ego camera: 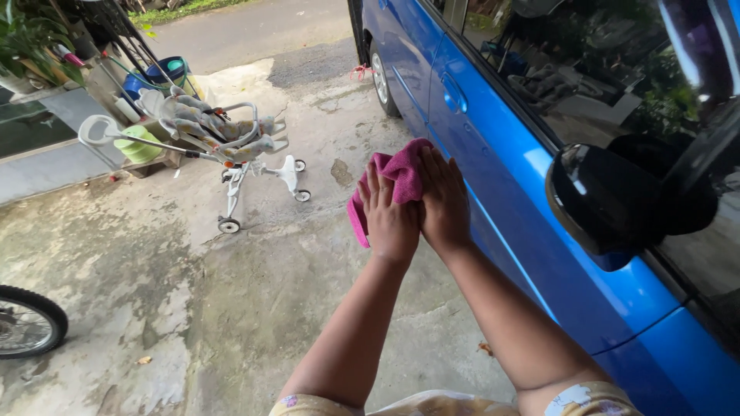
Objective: The person wipes the side window and front windshield of a blue car using a pink cloth. The person moves from the side window to the windshield, wiping in smooth strokes.
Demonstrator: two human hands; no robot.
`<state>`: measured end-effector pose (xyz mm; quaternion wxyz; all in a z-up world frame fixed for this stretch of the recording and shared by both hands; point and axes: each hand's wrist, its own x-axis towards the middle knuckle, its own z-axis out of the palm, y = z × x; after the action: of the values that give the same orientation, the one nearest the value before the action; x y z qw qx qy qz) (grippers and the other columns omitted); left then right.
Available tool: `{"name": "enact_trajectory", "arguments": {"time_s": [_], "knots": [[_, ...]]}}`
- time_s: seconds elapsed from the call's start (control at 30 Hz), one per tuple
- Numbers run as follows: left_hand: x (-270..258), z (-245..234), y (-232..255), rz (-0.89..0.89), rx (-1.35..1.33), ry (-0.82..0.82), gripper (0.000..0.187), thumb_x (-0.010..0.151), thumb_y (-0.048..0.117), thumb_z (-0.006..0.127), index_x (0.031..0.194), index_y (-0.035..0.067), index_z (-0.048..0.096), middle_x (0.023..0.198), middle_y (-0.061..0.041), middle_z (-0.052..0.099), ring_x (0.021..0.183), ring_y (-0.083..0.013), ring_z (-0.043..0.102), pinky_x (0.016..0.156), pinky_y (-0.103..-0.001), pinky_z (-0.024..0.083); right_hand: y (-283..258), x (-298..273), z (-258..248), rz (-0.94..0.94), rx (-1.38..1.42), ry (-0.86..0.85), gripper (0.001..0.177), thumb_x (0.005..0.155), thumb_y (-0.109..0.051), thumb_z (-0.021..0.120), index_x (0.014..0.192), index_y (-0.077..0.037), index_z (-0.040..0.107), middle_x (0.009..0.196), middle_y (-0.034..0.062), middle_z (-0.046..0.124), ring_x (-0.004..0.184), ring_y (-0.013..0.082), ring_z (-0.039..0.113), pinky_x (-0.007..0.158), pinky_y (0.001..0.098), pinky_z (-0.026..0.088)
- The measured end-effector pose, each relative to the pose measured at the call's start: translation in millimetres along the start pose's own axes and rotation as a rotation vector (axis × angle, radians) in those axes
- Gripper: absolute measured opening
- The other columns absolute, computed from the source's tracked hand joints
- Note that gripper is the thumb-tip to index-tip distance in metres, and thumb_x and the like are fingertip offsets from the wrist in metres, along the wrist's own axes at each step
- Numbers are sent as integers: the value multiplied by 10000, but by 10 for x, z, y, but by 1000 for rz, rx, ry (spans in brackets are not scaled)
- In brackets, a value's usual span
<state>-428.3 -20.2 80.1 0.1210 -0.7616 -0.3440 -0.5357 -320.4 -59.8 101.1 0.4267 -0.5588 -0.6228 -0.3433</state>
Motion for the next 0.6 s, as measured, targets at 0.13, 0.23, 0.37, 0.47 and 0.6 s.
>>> {"name": "enact_trajectory", "arguments": {"time_s": [0.13,0.23,0.37,0.47,0.6], "knots": [[-27,-53,215,-17,43,37,550,898,272,613,1409,71,581,1561,-236,441,1496,-450,341,1207,-642,234,-7,42,-285,-20,37,-24,542,955,-251,586,1464,-71,535,1535,141,516,1393,349,509,1173,528,356],[-101,-96,416,-45,17,36,568,895,283,614,1412,51,579,1567,-245,431,1500,-456,329,1204,-637,236,55,-10,-478,-35,32,-40,517,979,-241,563,1466,-71,532,1531,140,520,1387,345,516,1166,519,364],[-200,-130,718,-48,10,21,569,877,266,618,1401,46,583,1559,-252,437,1499,-459,328,1211,-636,222,173,-143,-749,-27,45,-60,536,974,-286,558,1468,-78,539,1511,150,536,1374,362,524,1163,536,358],[-304,-187,920,-56,10,23,573,871,254,617,1402,42,578,1556,-251,440,1499,-460,326,1212,-631,220,205,-231,-972,-36,37,-83,526,974,-273,559,1463,-79,548,1501,150,544,1366,363,530,1166,534,357],[-371,-257,1193,-71,17,35,549,865,232,620,1379,41,596,1540,-256,454,1492,-463,338,1211,-638,226,246,-299,-1257,-33,71,-93,498,981,-252,574,1443,-66,572,1482,166,560,1343,376,545,1156,543,362]]}}
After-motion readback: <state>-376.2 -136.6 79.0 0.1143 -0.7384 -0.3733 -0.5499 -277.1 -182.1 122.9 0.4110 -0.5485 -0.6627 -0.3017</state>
